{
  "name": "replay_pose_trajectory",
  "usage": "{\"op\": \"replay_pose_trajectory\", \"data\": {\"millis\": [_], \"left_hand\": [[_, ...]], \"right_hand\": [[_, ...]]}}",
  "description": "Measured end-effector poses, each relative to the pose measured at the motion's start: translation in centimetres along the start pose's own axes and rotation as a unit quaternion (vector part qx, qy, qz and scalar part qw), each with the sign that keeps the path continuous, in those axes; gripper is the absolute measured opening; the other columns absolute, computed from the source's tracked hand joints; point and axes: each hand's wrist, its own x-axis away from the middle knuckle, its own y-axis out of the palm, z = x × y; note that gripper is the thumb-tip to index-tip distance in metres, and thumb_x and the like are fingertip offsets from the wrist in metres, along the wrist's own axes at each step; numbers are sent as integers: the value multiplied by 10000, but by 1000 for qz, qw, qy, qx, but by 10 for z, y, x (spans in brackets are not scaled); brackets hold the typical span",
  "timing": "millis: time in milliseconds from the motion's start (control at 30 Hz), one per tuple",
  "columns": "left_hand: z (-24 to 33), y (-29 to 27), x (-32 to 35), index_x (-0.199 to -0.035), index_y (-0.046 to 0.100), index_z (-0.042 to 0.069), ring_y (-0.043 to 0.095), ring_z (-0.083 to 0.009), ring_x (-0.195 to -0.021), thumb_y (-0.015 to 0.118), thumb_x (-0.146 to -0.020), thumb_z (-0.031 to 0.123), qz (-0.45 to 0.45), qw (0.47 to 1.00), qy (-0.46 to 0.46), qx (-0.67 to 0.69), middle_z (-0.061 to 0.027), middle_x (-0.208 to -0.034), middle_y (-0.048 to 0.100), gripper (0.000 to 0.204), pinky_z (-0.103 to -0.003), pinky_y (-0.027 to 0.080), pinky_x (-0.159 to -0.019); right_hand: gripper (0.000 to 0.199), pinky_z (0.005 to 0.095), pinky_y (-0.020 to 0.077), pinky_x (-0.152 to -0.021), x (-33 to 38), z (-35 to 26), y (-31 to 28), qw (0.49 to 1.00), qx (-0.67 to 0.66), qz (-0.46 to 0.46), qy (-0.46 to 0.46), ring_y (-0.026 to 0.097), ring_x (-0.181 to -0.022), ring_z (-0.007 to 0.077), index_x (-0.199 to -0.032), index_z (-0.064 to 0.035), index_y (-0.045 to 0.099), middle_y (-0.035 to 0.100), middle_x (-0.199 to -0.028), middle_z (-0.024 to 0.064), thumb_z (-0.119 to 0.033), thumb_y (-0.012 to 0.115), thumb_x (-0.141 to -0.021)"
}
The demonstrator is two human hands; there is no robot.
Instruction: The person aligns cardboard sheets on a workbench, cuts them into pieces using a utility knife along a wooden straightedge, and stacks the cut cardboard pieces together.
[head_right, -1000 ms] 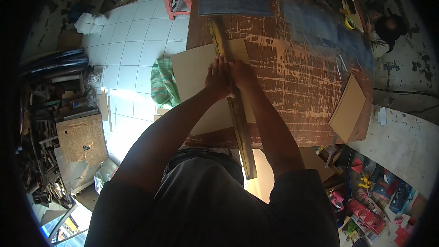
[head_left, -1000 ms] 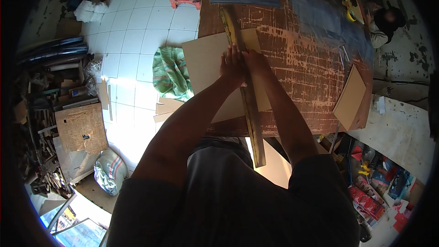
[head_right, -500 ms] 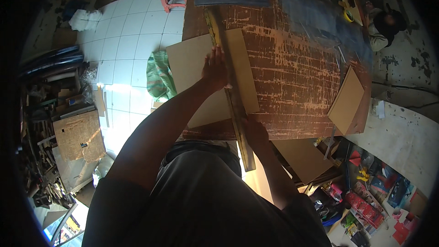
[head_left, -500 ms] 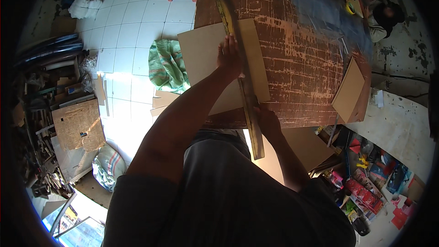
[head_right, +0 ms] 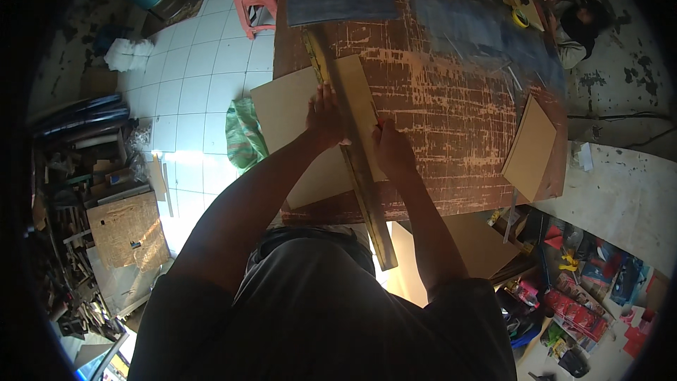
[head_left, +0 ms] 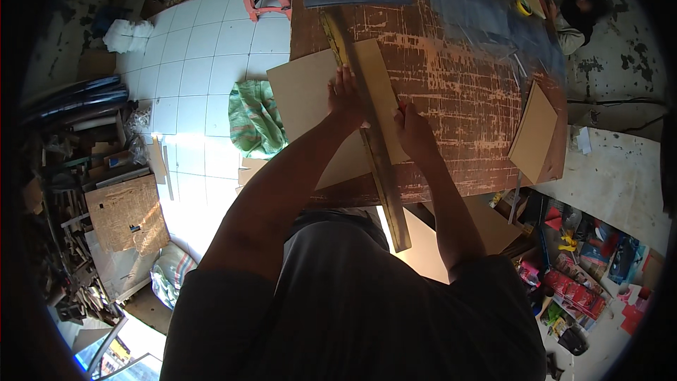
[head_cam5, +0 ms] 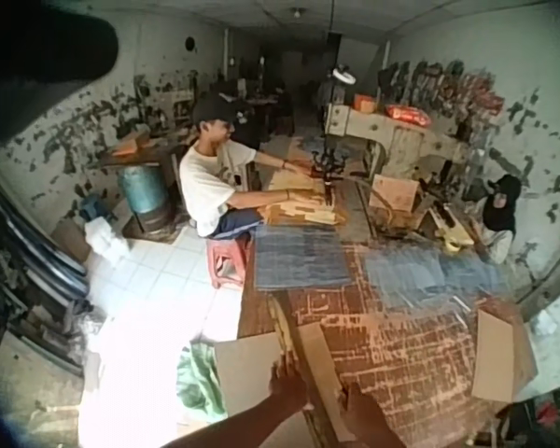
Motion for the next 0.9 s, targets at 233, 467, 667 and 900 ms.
{"op": "replay_pose_trajectory", "data": {"millis": [233,467,667,900], "left_hand": [[5,-2,1,-1548,26,-116,-57,-448,-1531,819,-708,612,4,1000,4,0,-340,-1621,-90,1365,-563,170,-1213],[-2,0,2,-1545,28,-119,-52,-460,-1527,824,-716,581,-3,1000,4,16,-344,-1618,-87,1346,-573,168,-1214],[2,-3,1,-1547,20,-112,-18,-453,-1531,840,-712,553,4,1000,7,22,-334,-1624,-70,1346,-572,187,-1212],[-1,1,0,-1564,33,-76,-29,-437,-1535,866,-688,536,14,999,-9,33,-298,-1643,-49,1355,-562,162,-1221]], "right_hand": [[421,543,535,-820,-130,-40,36,994,35,87,-61,675,-913,459,-1080,32,623,694,-910,263,-356,463,-1038],[433,520,535,-845,-145,-67,39,990,85,5,-116,675,-924,450,-1001,17,683,703,-934,249,-348,453,-1043],[452,521,529,-849,-159,-57,47,994,22,18,-110,680,-920,439,-961,10,690,712,-909,231,-358,444,-1048],[429,522,522,-863,-153,-49,54,993,42,-16,-106,671,-958,449,-998,8,685,710,-965,247,-349,451,-1040]]}}
